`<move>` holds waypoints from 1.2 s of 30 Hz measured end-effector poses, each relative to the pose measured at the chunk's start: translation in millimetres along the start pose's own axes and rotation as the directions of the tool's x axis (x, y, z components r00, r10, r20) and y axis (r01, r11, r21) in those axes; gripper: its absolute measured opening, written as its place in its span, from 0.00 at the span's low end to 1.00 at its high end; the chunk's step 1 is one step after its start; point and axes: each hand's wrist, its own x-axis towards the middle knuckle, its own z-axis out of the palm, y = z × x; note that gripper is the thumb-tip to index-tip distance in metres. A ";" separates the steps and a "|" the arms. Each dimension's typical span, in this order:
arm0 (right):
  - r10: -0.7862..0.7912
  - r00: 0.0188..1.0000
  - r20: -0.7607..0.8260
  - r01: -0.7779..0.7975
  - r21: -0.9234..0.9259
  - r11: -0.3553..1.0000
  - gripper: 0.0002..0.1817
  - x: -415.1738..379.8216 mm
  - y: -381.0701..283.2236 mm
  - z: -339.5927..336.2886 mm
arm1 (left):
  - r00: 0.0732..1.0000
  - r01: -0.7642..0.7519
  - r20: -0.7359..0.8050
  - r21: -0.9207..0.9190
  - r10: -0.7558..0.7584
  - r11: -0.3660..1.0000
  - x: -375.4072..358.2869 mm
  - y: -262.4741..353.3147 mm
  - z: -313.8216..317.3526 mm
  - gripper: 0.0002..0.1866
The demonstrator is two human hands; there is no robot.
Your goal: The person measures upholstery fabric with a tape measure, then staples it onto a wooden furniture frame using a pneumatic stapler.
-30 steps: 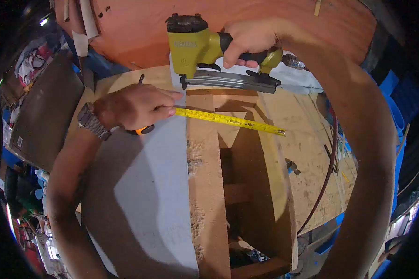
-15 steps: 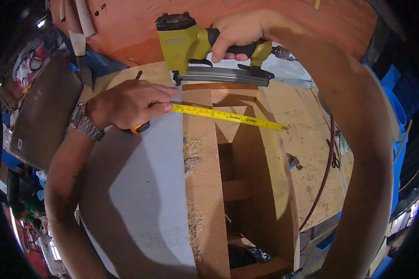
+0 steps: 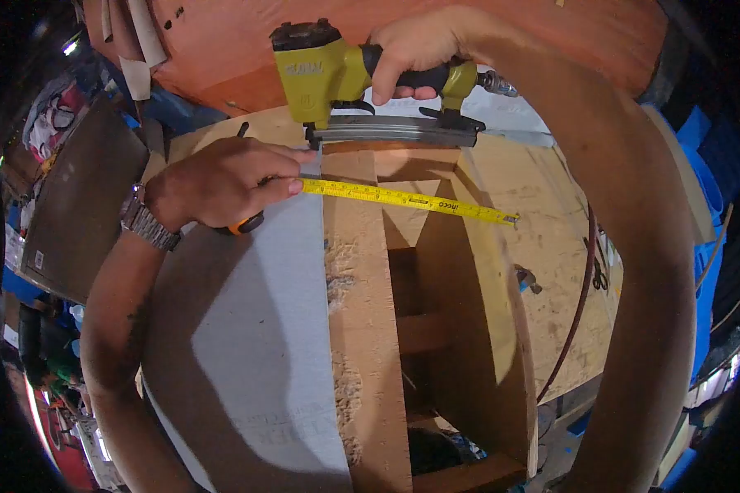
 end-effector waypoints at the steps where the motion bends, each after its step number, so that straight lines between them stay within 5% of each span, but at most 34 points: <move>1: 0.007 1.000 0.008 -0.007 0.021 1.000 0.10 0.3 4.0 -1.8 | 0.999 -0.028 -0.017 0.003 0.028 1.000 0.5 -2.8 1.8 0.13; 11: 0.040 0.999 0.009 -0.041 0.036 0.999 0.10 1.6 11.8 -6.4 | 0.999 0.021 0.024 0.030 -0.021 0.999 3.7 2.8 -2.7 0.13; 14: 0.105 0.994 -0.030 -0.105 0.010 0.994 0.10 -2.8 1.8 -2.4 | 0.972 0.166 0.153 0.104 -0.181 0.981 7.6 15.4 -11.6 0.13; 17: 0.099 0.995 0.021 -0.100 0.056 0.993 0.10 3.7 8.6 -4.9 | 0.984 -0.104 -0.139 0.059 0.111 0.993 -0.3 0.2 5.2 0.12; 20: 0.171 0.985 -0.025 -0.172 -0.016 0.985 0.10 -1.8 -2.8 -2.8 | 0.992 -0.079 -0.100 0.034 0.082 0.996 -0.2 6.0 2.5 0.12; 23: 0.221 0.953 0.210 -0.199 -0.118 0.973 0.13 15.3 12.9 -18.6 | 0.995 -0.078 -0.061 0.010 0.079 0.997 -0.1 -0.2 1.4 0.12; 26: 0.239 0.956 0.172 -0.222 -0.110 0.969 0.13 11.5 8.3 -15.6 | 0.987 -0.108 -0.117 0.027 0.110 0.994 -0.5 -2.8 5.4 0.11; 29: 0.089 0.996 -0.003 -0.089 0.008 0.996 0.09 -4.7 19.1 -10.6 | 0.998 -0.010 -0.061 0.056 0.013 0.998 -2.7 0.1 3.2 0.10; 32: 0.112 0.989 -0.101 -0.126 -0.146 0.981 0.10 -57.3 37.1 -30.9 | 0.957 0.092 -0.282 0.046 -0.076 0.995 -22.0 17.8 4.0 0.09; 33: 0.212 0.974 0.076 -0.223 0.211 0.952 0.08 -99.2 11.3 -35.8 | 0.947 0.058 -0.319 0.078 -0.031 0.995 -32.8 32.9 -1.7 0.09; 35: 0.278 0.956 -0.093 -0.234 0.330 0.915 0.07 -164.0 -6.4 -13.2 | 0.933 0.081 -0.355 0.024 -0.067 0.996 -61.6 61.9 -17.0 0.08; 36: 0.201 0.878 -0.435 -0.183 0.083 0.980 0.07 -179.1 0.8 7.5 | 0.922 0.135 -0.359 -0.058 -0.146 0.989 -75.3 68.7 -19.9 0.08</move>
